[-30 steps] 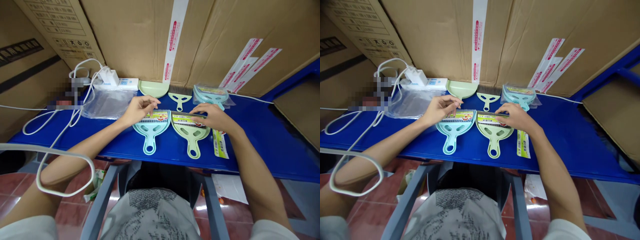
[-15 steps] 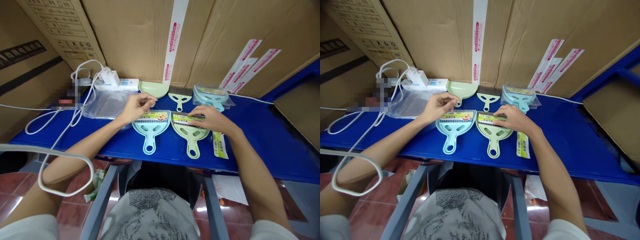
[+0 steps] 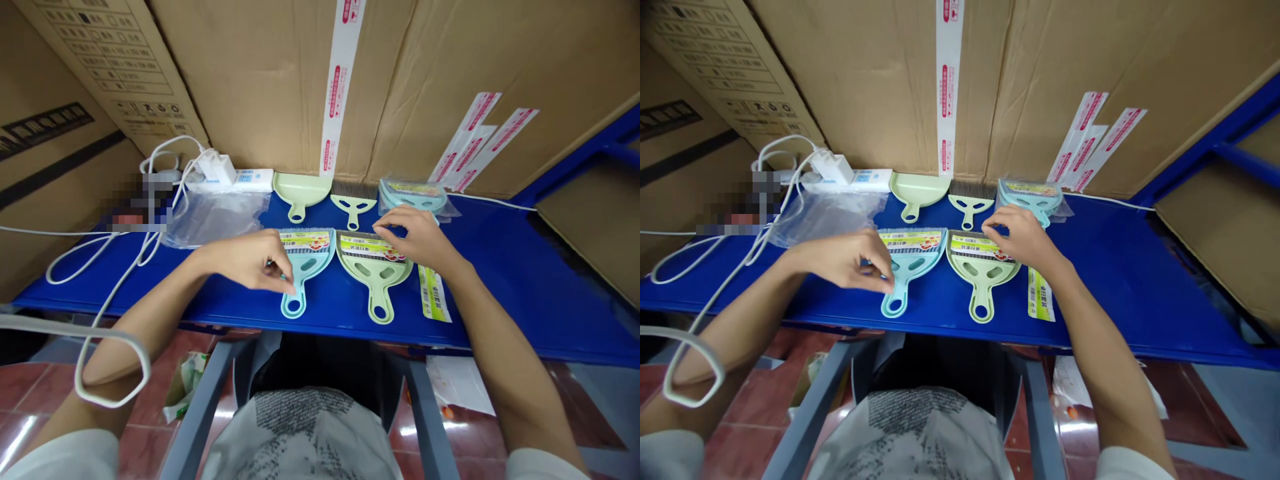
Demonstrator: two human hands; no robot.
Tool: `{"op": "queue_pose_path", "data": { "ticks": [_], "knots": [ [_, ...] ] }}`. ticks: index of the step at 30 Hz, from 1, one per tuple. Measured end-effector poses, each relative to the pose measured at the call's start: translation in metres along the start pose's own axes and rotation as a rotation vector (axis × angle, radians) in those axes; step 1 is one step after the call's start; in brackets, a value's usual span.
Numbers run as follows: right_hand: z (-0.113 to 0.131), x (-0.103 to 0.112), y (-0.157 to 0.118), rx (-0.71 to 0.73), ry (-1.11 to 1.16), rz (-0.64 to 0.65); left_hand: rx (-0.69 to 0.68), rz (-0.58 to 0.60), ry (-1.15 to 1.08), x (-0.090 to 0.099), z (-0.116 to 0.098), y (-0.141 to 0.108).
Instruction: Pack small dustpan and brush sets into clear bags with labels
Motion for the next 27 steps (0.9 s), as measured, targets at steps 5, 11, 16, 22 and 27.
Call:
{"op": "queue_pose_path", "data": {
  "ticks": [5, 11, 16, 22, 27],
  "knots": [
    [-0.002, 0.003, -0.002, -0.008, 0.011, -0.032, -0.068, 0.035, 0.404, -0.045, -0.029, -0.013],
    [-0.002, 0.005, -0.004, 0.000, 0.021, -0.057, -0.006, -0.371, 0.724, -0.078, -0.036, -0.046],
    [0.001, 0.007, -0.002, 0.015, 0.017, -0.077, 0.071, -0.727, 0.702, -0.098, -0.021, -0.065],
    [0.003, 0.010, -0.001, 0.013, 0.017, -0.091, 0.023, -0.994, 0.670, -0.116, -0.026, -0.074],
    [0.004, 0.011, 0.000, -0.007, 0.048, -0.119, -0.100, -1.065, 0.658, -0.124, -0.044, -0.088]
  ]
}}
Point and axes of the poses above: each hand's wrist, its own y-axis towards the middle knuckle, its own x-axis out of the back of the hand, z = x × y, the point moved 9 cm from there along y, towards the middle knuckle, and after that the axes turned 15 degrees about -y, right-handed, at the moved point
